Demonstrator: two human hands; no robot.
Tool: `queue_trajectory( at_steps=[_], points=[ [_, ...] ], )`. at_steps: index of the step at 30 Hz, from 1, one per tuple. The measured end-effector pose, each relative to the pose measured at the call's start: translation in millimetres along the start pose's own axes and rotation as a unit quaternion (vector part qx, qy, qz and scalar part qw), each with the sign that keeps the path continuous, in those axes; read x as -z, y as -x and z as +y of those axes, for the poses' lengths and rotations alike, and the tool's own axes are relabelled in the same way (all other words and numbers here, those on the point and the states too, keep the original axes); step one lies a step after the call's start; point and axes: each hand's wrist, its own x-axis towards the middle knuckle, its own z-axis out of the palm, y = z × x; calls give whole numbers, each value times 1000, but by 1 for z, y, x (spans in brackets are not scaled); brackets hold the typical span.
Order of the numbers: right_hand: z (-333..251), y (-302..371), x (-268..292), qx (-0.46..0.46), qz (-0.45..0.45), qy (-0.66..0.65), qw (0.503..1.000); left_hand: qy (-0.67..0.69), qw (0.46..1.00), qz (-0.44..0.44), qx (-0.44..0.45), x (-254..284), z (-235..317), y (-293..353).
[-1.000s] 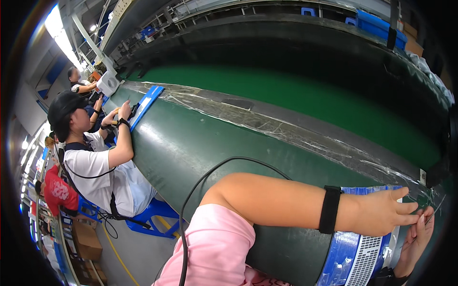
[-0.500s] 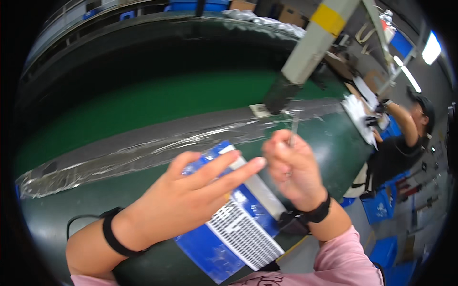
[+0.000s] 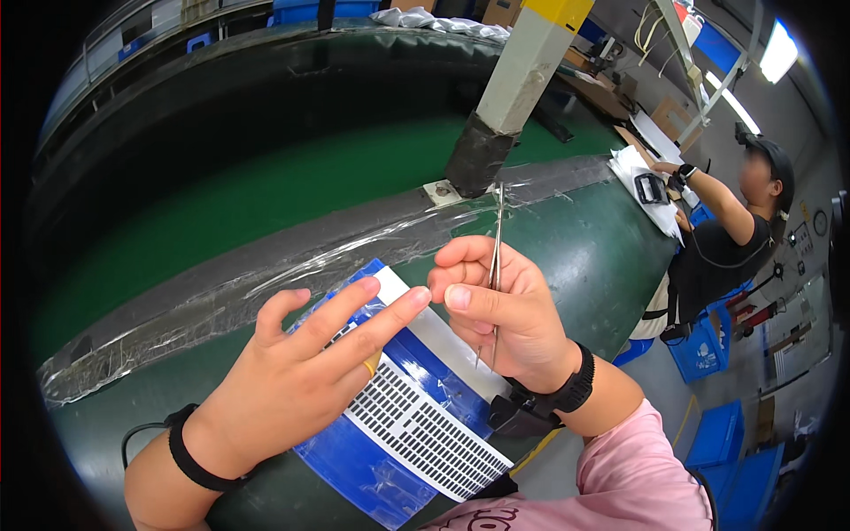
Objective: Manually assemble and inspect components inside a black plastic electronics housing on an assembly line belt.
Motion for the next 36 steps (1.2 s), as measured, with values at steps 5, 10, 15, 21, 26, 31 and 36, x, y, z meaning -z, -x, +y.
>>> queue_trajectory(
  at_steps=[5,10,15,21,26,31,36],
  points=[
    [2,0,0,1,0,11,1000,-12,1000,-6,-1,0,0,2],
    [5,0,-6,-11,49,57,997,-44,999,17,16,-5,2,4],
    [8,0,-7,-32,57,50,997,-76,997,21,3,-8,6,5],
    [6,2,-8,-27,27,-3,999,-45,999,8,6,-5,6,4],
    [3,2,-4,-37,-10,-59,998,-41,999,1,4,-4,7,2],
    [-5,0,5,-29,-16,-108,994,-31,999,10,26,-1,3,2],
    [-5,1,3,-41,-18,-85,995,-19,1000,5,17,-1,3,2]
  ],
)
